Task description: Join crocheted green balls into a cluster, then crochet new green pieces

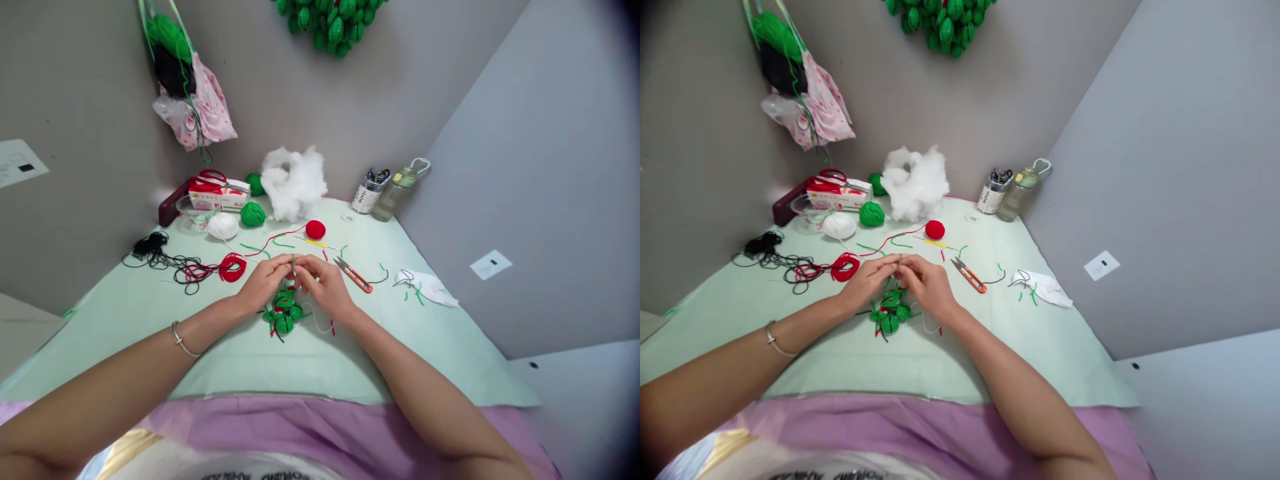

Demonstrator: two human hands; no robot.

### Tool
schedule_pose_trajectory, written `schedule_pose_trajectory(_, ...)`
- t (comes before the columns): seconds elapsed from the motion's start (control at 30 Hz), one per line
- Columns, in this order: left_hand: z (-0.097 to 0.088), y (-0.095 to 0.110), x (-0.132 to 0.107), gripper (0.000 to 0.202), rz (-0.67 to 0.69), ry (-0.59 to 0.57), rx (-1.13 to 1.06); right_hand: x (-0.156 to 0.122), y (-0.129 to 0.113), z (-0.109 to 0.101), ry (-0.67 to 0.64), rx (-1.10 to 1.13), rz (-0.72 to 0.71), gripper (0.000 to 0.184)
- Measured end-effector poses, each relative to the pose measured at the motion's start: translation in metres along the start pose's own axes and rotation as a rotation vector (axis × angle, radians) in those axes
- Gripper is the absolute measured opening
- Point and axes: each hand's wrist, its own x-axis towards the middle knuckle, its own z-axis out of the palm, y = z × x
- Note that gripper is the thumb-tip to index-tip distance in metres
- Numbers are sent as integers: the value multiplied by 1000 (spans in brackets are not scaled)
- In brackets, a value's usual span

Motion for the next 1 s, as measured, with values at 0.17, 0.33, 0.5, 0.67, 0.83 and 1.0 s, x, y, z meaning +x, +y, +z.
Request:
schedule_pose_trajectory(0.17,2,-5,3,38,-85,12,-315,-2,9,0,-5,-223,-88,22)
schedule_pose_trajectory(0.33,-2,-6,5,37,-119,132,-353,-3,6,-3,39,-211,-95,26)
schedule_pose_trajectory(0.5,-3,-6,0,32,14,120,64,-2,-4,-4,111,-35,-39,21)
schedule_pose_trajectory(0.67,2,-10,-7,33,221,35,385,-2,-8,-5,103,-40,-17,24)
schedule_pose_trajectory(0.83,3,-15,-6,32,307,36,483,-1,-10,-6,72,-89,-15,22)
schedule_pose_trajectory(1.0,2,-13,-5,36,332,27,501,-1,-11,-7,59,-108,10,24)
